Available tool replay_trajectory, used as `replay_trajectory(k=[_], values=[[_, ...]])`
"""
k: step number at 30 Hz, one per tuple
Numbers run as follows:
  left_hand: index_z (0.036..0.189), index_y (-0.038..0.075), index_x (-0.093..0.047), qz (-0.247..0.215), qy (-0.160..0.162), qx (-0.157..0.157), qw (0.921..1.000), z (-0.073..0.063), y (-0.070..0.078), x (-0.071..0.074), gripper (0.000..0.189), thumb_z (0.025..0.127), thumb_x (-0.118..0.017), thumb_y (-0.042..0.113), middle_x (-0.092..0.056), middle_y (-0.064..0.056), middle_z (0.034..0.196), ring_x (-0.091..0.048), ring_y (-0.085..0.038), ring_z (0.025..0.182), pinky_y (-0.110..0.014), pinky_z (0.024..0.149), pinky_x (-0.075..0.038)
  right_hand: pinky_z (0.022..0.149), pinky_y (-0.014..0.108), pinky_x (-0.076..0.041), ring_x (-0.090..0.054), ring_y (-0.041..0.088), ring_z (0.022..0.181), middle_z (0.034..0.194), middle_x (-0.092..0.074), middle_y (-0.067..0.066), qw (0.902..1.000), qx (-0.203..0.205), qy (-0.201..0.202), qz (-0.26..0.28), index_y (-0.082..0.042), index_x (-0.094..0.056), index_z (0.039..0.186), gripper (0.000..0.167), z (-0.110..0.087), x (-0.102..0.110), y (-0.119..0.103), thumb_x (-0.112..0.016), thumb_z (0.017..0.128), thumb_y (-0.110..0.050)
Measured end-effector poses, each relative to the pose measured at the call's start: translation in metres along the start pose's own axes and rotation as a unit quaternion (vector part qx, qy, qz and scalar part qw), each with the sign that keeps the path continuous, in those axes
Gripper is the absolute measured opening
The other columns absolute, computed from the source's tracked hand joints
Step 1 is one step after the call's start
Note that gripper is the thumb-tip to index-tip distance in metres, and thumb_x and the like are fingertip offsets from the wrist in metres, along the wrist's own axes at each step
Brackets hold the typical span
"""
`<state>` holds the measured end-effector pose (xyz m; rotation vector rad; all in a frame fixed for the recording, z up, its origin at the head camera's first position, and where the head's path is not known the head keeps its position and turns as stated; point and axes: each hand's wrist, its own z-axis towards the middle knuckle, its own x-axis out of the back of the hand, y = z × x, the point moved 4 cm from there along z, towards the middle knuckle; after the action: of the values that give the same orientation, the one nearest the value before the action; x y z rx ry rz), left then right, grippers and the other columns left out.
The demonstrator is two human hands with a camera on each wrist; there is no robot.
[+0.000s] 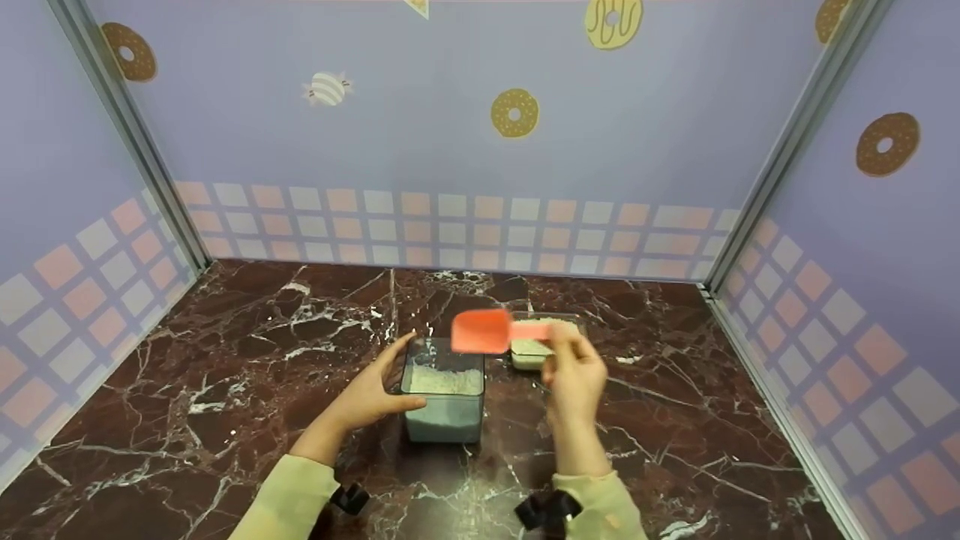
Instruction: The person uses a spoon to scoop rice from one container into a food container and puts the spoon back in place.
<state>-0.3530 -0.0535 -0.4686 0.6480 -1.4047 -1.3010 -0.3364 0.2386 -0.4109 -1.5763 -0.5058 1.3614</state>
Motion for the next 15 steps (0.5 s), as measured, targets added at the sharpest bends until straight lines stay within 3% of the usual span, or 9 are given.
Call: replay_trajectory(k=[2,3,6,8,11,13,15], values=[[0.165,0.017,-0.023,-0.001,0.002,-0.002,1.0000,0.000,0.001,0.000,0.114,0.075,-0.092,0.032,-0.028,-0.018,0.168,-0.045,-0.043,0.146,-0.057,0.126,-0.030,0.035,0.013,-0.031,-0.040,0.003,0.039,0.060,-0.066,-0.002,0.9948,0.065,-0.010,-0.077,-0.004,-0.071,0.076,0.023,-0.010,-0.009,0.000,-0.068,0.098,-0.007],[0.165,0.016,-0.023,-0.003,0.003,-0.003,1.0000,0.000,0.001,0.000,0.114,0.075,-0.092,0.031,-0.028,-0.018,0.168,-0.045,-0.043,0.146,-0.058,0.126,-0.029,0.035,0.014,-0.032,-0.040,0.003,0.039,0.057,-0.062,-0.003,0.9876,0.100,-0.015,-0.120,-0.002,-0.071,0.077,0.020,-0.015,-0.013,0.000,-0.071,0.096,-0.005],[0.165,0.016,-0.023,0.002,0.002,0.000,1.0000,0.000,0.001,0.000,0.115,0.075,-0.092,0.033,-0.027,-0.018,0.169,-0.044,-0.043,0.146,-0.057,0.126,-0.031,0.037,0.015,-0.035,-0.043,0.001,0.043,0.053,-0.055,-0.004,0.9458,0.210,-0.051,-0.243,0.002,-0.073,0.079,0.012,-0.031,-0.025,0.002,-0.077,0.090,-0.003],[0.165,0.017,-0.022,0.012,0.002,0.001,0.9999,0.000,0.001,0.000,0.114,0.075,-0.091,0.035,-0.025,-0.018,0.169,-0.042,-0.043,0.148,-0.058,0.125,-0.031,0.040,0.014,-0.036,-0.044,0.000,0.046,0.057,-0.060,-0.003,0.9011,0.294,-0.086,-0.307,-0.001,-0.075,0.080,0.009,-0.042,-0.033,0.005,-0.081,0.085,-0.002],[0.165,0.017,-0.023,0.024,0.005,-0.001,0.9997,0.000,0.001,0.000,0.114,0.076,-0.091,0.036,-0.024,-0.018,0.170,-0.038,-0.043,0.150,-0.059,0.125,-0.030,0.045,0.014,-0.040,-0.048,0.000,0.052,0.063,-0.066,-0.002,0.8206,0.408,-0.138,-0.376,-0.006,-0.075,0.080,0.011,-0.055,-0.043,0.011,-0.085,0.079,-0.002],[0.165,0.018,-0.024,0.034,0.009,-0.002,0.9994,0.000,0.001,0.000,0.113,0.076,-0.091,0.035,-0.025,-0.018,0.169,-0.036,-0.042,0.151,-0.061,0.126,-0.028,0.046,0.015,-0.041,-0.048,0.001,0.053,0.064,-0.065,-0.002,0.7634,0.468,-0.161,-0.415,-0.010,-0.074,0.081,0.014,-0.062,-0.048,0.016,-0.087,0.077,-0.004],[0.164,0.018,-0.025,0.040,0.012,-0.002,0.9991,-0.001,0.001,0.000,0.112,0.076,-0.091,0.034,-0.026,-0.018,0.169,-0.035,-0.042,0.152,-0.063,0.125,-0.027,0.047,0.017,-0.043,-0.050,0.002,0.054,0.067,-0.065,-0.003,0.7154,0.504,-0.176,-0.451,-0.011,-0.072,0.083,0.017,-0.067,-0.052,0.022,-0.087,0.076,-0.007]])
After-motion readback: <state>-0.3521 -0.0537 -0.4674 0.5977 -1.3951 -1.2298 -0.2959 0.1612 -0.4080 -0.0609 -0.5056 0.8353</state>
